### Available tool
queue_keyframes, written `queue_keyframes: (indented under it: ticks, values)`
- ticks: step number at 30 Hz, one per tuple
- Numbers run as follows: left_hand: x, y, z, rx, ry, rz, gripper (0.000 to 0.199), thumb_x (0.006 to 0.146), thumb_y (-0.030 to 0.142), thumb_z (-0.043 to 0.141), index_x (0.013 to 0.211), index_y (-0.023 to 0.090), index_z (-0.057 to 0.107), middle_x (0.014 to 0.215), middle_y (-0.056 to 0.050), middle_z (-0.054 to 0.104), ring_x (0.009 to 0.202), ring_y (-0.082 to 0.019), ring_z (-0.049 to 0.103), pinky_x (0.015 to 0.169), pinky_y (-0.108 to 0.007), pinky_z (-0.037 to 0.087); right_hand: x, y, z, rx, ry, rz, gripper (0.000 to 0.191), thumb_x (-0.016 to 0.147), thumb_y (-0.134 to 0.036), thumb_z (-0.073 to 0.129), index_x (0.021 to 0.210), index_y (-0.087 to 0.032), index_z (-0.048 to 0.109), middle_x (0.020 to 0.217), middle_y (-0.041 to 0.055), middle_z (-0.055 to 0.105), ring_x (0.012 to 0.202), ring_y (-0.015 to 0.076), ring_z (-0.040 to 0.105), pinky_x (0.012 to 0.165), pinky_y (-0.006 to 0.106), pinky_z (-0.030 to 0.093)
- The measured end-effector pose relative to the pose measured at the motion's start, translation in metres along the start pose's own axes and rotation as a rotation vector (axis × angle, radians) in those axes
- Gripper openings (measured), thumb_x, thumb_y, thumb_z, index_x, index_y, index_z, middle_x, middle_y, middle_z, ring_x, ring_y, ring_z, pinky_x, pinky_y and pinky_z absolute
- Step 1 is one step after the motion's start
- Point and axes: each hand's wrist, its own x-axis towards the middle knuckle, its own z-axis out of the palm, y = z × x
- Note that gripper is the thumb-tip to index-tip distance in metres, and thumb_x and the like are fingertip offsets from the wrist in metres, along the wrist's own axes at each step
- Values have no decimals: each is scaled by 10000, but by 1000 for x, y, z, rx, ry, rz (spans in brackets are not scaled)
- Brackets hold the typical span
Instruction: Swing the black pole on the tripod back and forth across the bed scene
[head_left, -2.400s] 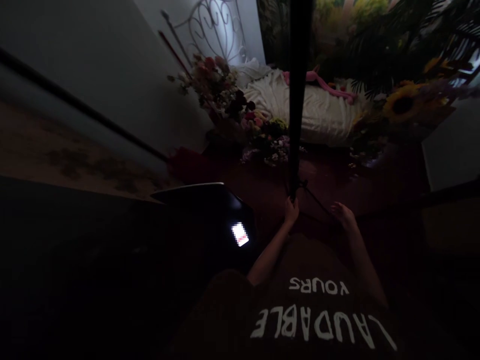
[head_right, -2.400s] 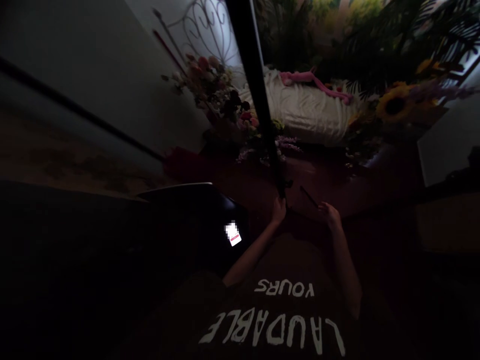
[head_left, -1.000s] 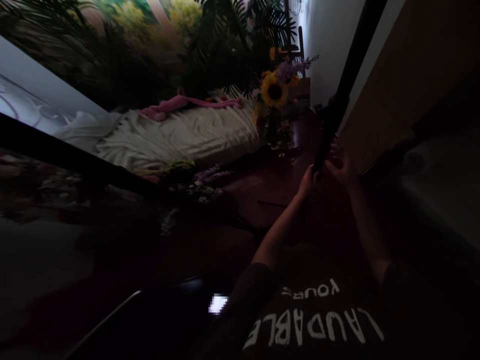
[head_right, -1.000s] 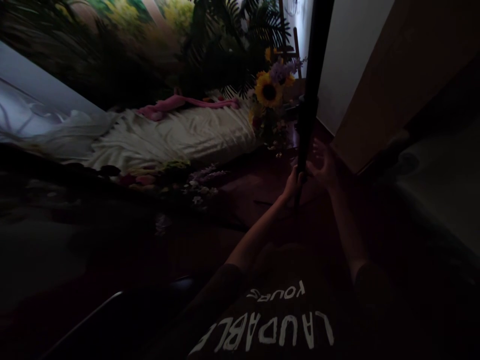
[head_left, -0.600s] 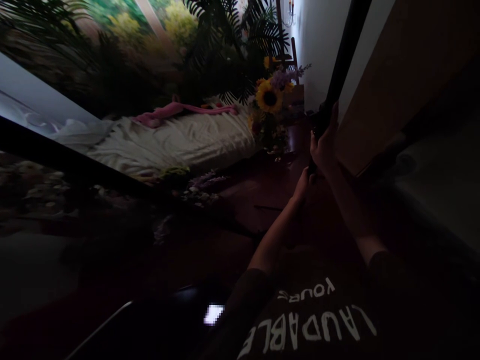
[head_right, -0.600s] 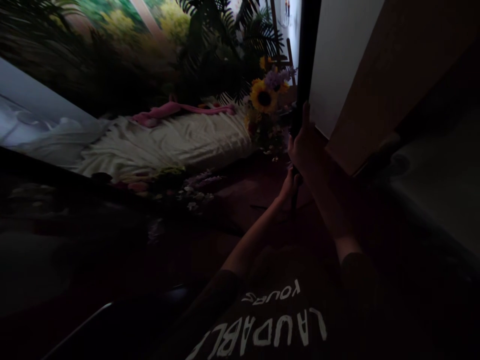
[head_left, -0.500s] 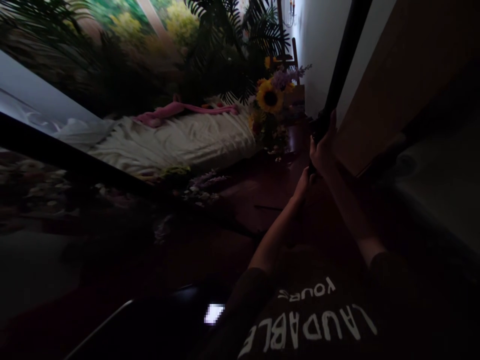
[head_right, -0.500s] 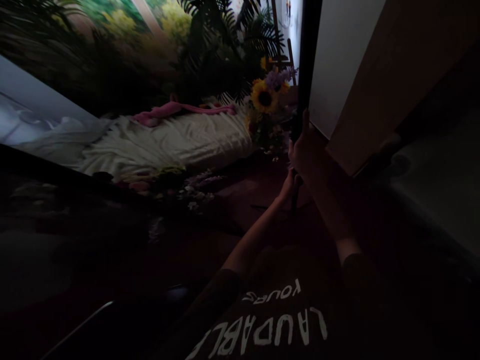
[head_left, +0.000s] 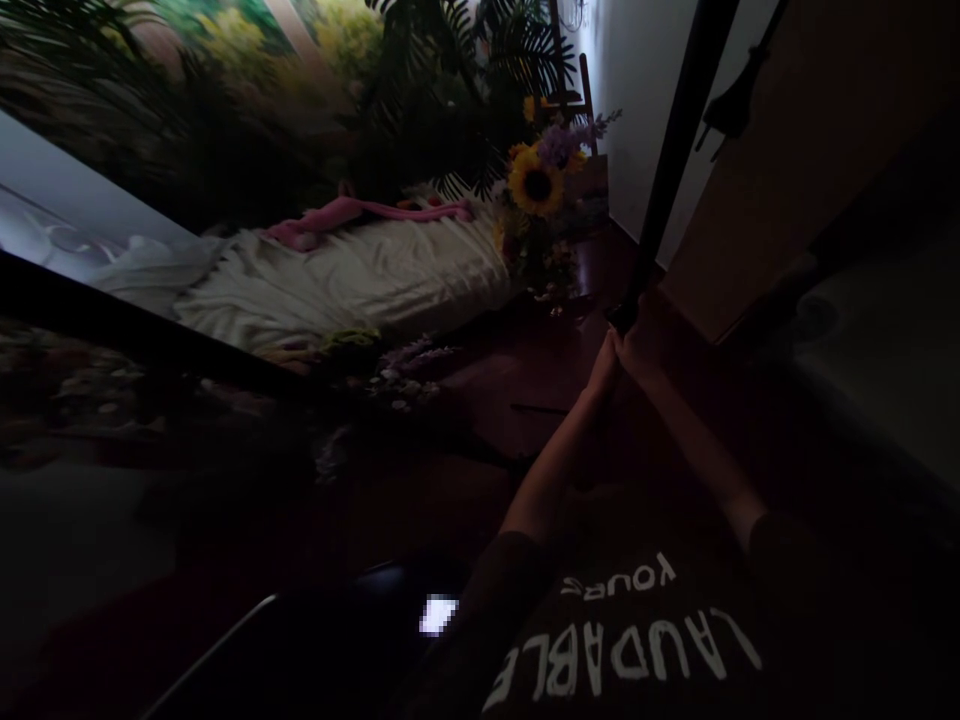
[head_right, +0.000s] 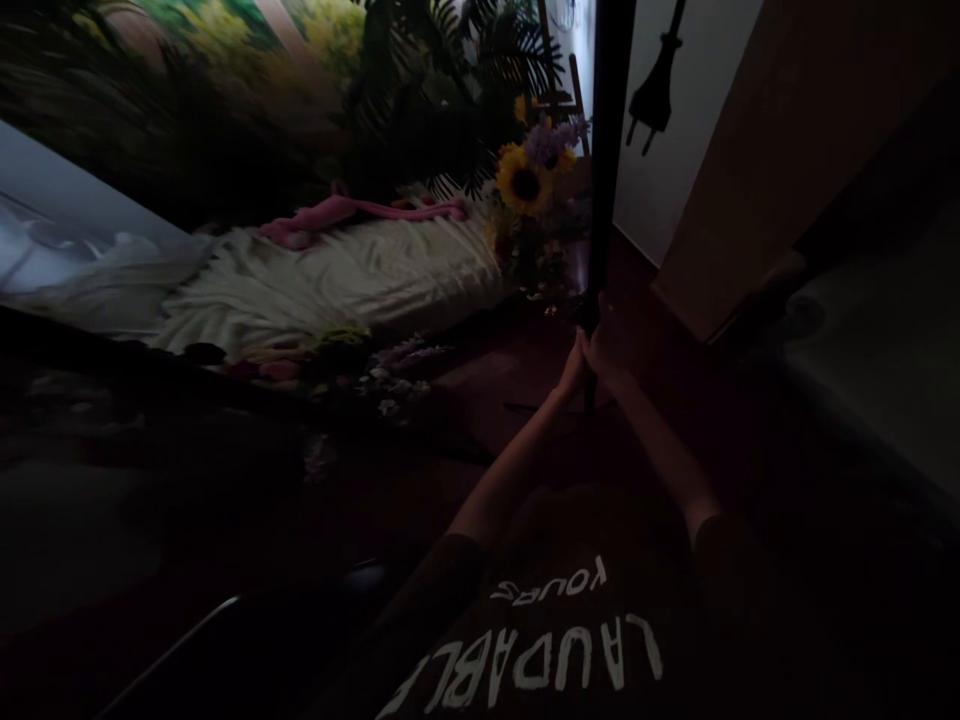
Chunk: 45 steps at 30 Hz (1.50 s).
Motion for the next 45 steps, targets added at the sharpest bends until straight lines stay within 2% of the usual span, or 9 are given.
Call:
queue_keyframes:
  ticks: [9,17,25,29,33,36,40,42,45]
  values:
    - [-5,1,1,94,42,25,426,939,380,435,1293,144,455,1185,-154,625,1065,-212,616,933,-345,482,-51,23,-39,124,-1,2,541,901,-491,513,1372,-235,443,1342,110,555,1258,226,520,1114,430,388]
    - [-6,1,3,123,56,-43,421,934,368,457,1299,160,461,1091,-130,655,950,-195,636,859,-324,490,-62,39,-36,299,71,156,496,923,-486,472,1342,-222,450,1251,124,614,1135,196,608,998,376,482]
    - [-6,-2,0,125,30,-11,430,938,400,446,1288,151,461,1117,-134,653,995,-189,631,883,-306,483,-30,45,-24,468,159,561,272,838,-381,603,1064,-231,609,1006,18,689,716,105,644,637,206,520]
    - [-7,2,-1,119,41,-5,441,935,431,453,1269,145,476,1142,-146,643,1015,-198,625,899,-309,474,-14,48,-29,865,-58,971,131,885,-245,509,942,-188,612,551,-67,560,345,37,400,310,127,260]
    - [-5,5,0,104,26,-3,445,945,435,425,1276,141,469,1140,-150,642,1003,-200,624,904,-323,473,-3,54,-40,1299,-289,1230,226,911,-116,401,749,-164,552,428,-90,445,277,10,315,268,72,220]
    - [-8,2,-2,85,36,16,472,934,433,453,1311,150,445,1208,-153,614,1087,-206,599,957,-332,457,-4,54,-43,1453,-254,1301,263,916,-82,368,719,-171,518,463,-69,520,333,7,449,341,35,352]
    - [-44,-24,-19,56,10,-38,448,915,432,489,1269,158,475,1286,-153,560,1176,-208,557,1019,-348,430,-26,42,-33,1515,-40,1305,263,959,-185,352,793,-177,556,600,2,667,526,77,651,474,118,522]
    - [-79,-47,-35,40,32,-251,405,907,452,499,1189,161,510,1174,-130,614,1091,-199,597,974,-346,460,-44,36,-23,1430,3,1298,248,964,-234,372,828,-179,571,703,45,719,647,131,710,550,193,578]
    - [-139,-78,-69,-35,268,-619,389,893,504,505,1079,162,515,989,-89,642,907,-175,646,853,-331,512,-73,32,-5,1330,-72,1358,216,947,-192,389,833,-167,572,781,84,736,716,154,726,607,228,595]
